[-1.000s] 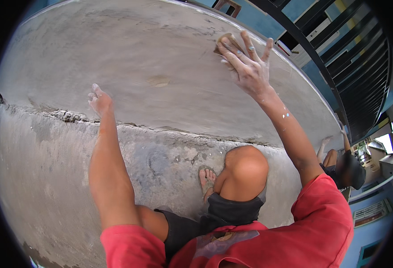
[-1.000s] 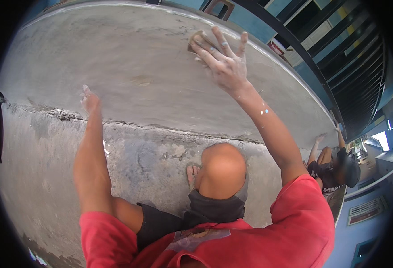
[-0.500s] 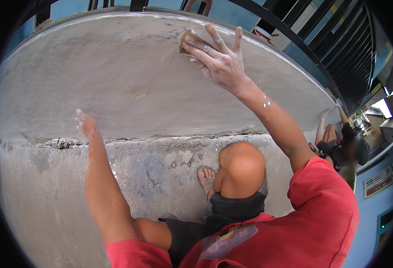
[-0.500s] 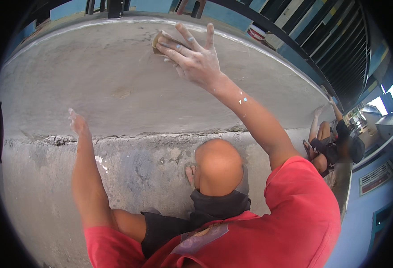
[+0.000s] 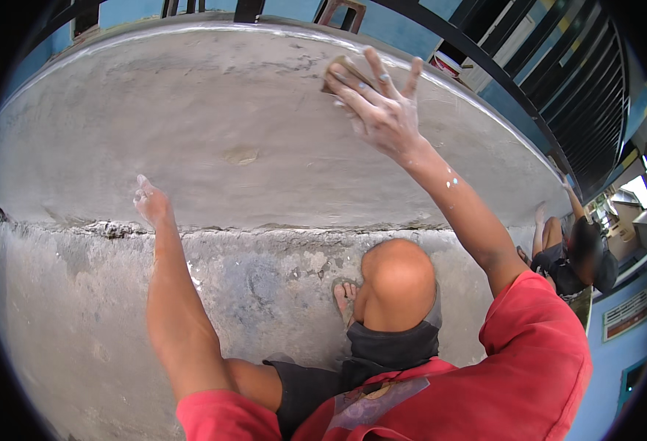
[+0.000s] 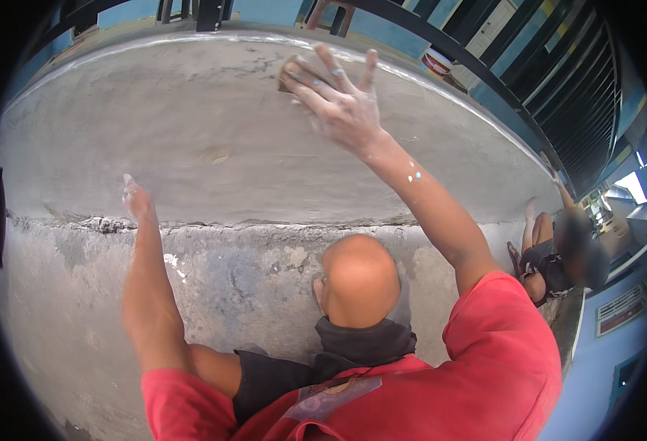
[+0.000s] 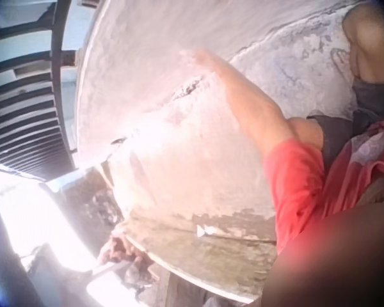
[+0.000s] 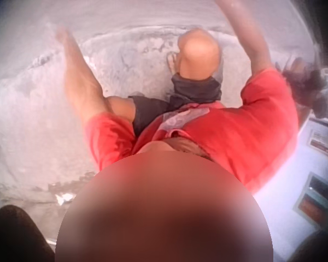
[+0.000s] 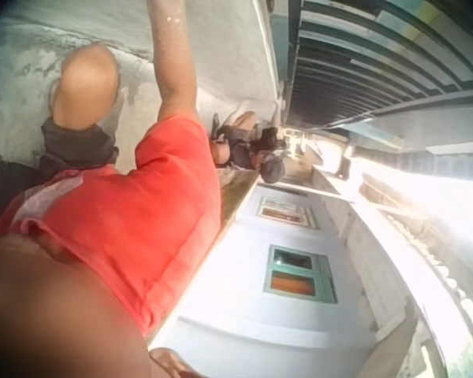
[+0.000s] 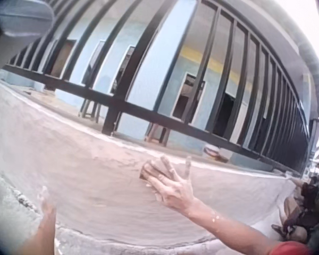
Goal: The person kneels on a concrete floor and uses a small abrasive pad to rub and smooth a crack and the surrounding surface. The person moves along the crack, repeatedly rubbing the same area with the pad held in the right hand.
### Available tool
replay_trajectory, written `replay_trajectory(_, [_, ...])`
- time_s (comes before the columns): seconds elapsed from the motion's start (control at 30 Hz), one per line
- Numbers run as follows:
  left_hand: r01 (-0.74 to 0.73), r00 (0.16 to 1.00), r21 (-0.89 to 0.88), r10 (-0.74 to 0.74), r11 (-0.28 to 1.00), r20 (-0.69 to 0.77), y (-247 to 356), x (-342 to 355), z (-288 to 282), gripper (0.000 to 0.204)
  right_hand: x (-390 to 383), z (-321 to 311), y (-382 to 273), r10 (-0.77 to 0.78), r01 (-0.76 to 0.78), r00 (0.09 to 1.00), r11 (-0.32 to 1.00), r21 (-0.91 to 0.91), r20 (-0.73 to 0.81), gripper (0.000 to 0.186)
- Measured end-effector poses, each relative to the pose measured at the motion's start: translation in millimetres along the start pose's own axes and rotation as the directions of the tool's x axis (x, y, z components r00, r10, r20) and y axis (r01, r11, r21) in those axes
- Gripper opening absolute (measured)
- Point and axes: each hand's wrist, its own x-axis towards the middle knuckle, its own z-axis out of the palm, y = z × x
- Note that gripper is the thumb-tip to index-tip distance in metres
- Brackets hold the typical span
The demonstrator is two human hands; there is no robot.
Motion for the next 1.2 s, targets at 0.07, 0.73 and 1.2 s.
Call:
replay_trajectory(0.07, [-0.043,0.999,-0.022,0.043,0.999,0.009,-6.1,6.4,-13.6,0.100,52.9,-4.8,-23.2,-0.029,0.030,0.999,0.999,0.027,-0.019,0.039])
replay_trajectory(0.73, [-0.040,0.999,-0.108,0.042,0.993,0.016,15.1,-15.9,-9.5,0.096,73.9,-12.9,-33.8,-0.049,0.049,0.998,0.999,-0.009,0.025,0.051])
replay_trajectory(1.2, [-0.770,0.624,-0.018,0.748,0.637,-0.228,200.2,-103.4,25.8,0.112,14.1,16.9,-24.9,0.009,-0.008,1.000,1.000,0.009,-0.026,0.042])
